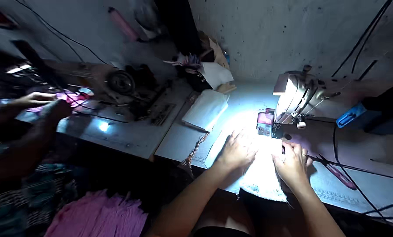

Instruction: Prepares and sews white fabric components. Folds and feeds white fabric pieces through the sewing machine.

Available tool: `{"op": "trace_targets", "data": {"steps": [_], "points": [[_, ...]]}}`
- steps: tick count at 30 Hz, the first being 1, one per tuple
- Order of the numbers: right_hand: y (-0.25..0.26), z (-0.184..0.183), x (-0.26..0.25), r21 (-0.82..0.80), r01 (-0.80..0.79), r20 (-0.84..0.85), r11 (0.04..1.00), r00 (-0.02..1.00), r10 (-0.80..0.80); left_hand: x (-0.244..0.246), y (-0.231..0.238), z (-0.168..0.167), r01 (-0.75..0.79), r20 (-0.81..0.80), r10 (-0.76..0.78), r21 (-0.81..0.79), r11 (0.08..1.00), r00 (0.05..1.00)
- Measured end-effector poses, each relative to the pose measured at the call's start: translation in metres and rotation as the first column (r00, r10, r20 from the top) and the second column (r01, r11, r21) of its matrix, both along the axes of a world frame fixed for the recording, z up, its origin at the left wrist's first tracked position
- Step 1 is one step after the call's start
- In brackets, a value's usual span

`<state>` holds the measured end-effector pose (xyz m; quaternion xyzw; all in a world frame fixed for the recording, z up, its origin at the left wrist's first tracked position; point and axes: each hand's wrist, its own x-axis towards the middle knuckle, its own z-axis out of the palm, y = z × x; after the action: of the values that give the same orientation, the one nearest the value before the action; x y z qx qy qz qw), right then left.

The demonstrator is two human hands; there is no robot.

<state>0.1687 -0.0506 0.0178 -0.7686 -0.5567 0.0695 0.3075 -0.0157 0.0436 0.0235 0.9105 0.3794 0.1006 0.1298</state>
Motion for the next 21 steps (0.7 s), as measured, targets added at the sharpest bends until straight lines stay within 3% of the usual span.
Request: {"op": "trace_targets", "data": {"steps": [2, 4, 7, 8, 9, 11, 12, 14, 15, 17, 19, 21], "points": [[0.011, 0.008, -0.005, 0.017, -0.063, -0.083, 0.998, 0.994, 0.064, -0.001, -0.011, -0.002, 0.018, -0.025, -0.021, -0.097, 0.995, 0.999], [0.016, 0.013, -0.014, 0.103, -0.098, -0.225, 0.99, 0.967, 0.119, -0.012, -0.016, -0.013, 0.007, -0.119, -0.016, -0.077, 0.997, 0.993], [0.026, 0.017, -0.021, 0.151, -0.058, -0.525, 0.987, 0.841, 0.13, -0.034, -0.013, -0.015, -0.011, -0.145, 0.008, -0.019, 1.0, 0.989], [0.03, 0.016, -0.022, 0.156, -0.033, -0.55, 0.987, 0.827, 0.114, -0.04, -0.012, -0.013, -0.02, -0.157, 0.017, -0.023, 1.0, 0.988], [0.032, 0.016, -0.024, 0.148, -0.012, -0.512, 0.989, 0.855, 0.087, -0.045, -0.01, -0.011, -0.029, -0.168, 0.021, -0.04, 0.999, 0.986], [0.036, 0.016, -0.031, 0.093, 0.033, -0.278, 0.995, 0.96, -0.006, -0.049, -0.004, -0.001, -0.05, -0.235, 0.024, -0.108, 0.993, 0.972], [0.036, 0.019, -0.034, -0.006, 0.065, -0.171, 0.998, 0.983, -0.065, -0.051, -0.001, 0.004, -0.066, -0.258, 0.027, -0.142, 0.988, 0.966], [0.032, 0.021, -0.037, -0.124, 0.102, -0.072, 0.987, 0.991, -0.111, -0.061, 0.008, 0.011, -0.109, -0.096, 0.097, -0.123, 0.986, 0.991], [0.026, 0.016, -0.035, -0.089, 0.094, -0.065, 0.992, 0.993, -0.1, -0.07, 0.016, 0.011, -0.161, 0.073, 0.165, -0.055, 0.985, 0.984], [0.011, 0.002, -0.027, 0.164, 0.024, -0.045, 0.986, 0.999, -0.017, -0.094, 0.041, 0.016, -0.301, 0.326, 0.265, 0.063, 0.952, 0.908], [-0.007, -0.004, -0.018, 0.299, -0.012, -0.045, 0.954, 0.999, 0.026, -0.122, 0.064, 0.023, -0.387, 0.365, 0.346, 0.041, 0.921, 0.864], [-0.025, -0.003, -0.014, 0.3, -0.013, -0.091, 0.954, 0.995, 0.042, -0.142, 0.079, 0.019, -0.349, 0.361, 0.313, 0.038, 0.936, 0.879]]}}
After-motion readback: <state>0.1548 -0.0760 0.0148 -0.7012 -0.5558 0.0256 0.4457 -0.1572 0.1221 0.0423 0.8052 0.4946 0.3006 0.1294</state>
